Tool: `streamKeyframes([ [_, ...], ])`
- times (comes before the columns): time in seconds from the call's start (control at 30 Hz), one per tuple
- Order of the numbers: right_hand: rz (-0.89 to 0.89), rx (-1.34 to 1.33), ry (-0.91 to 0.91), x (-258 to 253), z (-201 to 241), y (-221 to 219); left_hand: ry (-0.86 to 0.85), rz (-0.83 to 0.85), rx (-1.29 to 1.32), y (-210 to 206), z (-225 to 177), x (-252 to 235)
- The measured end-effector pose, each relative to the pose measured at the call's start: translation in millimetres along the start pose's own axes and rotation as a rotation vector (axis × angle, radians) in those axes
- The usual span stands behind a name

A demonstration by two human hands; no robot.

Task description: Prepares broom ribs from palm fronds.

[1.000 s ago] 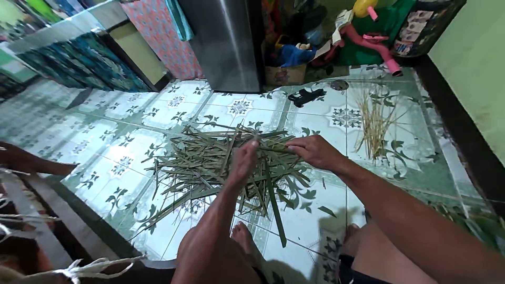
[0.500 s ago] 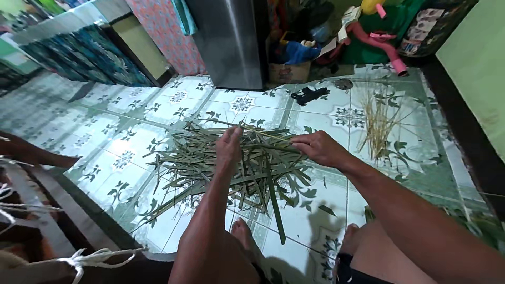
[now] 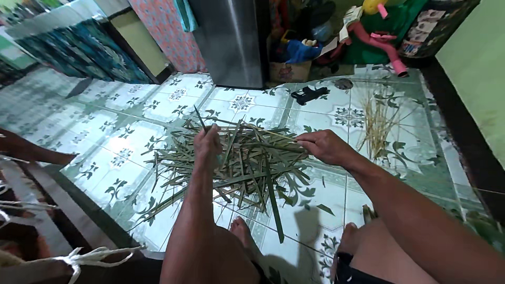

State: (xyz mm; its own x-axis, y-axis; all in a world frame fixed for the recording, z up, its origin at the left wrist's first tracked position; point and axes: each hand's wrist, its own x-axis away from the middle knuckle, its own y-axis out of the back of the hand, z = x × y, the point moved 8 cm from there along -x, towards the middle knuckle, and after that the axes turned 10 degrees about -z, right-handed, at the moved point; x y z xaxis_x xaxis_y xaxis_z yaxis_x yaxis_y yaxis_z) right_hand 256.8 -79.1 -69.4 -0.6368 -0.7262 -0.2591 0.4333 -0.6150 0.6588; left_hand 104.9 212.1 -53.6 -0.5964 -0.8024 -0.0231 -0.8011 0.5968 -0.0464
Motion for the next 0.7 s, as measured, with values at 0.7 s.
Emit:
streamKeyframes([
  [0.7, 0.116, -0.346, -0.158, 4.7, 15.2, -15.9, -0.308, 0.278, -0.481, -84.6, 20.0, 47.0],
])
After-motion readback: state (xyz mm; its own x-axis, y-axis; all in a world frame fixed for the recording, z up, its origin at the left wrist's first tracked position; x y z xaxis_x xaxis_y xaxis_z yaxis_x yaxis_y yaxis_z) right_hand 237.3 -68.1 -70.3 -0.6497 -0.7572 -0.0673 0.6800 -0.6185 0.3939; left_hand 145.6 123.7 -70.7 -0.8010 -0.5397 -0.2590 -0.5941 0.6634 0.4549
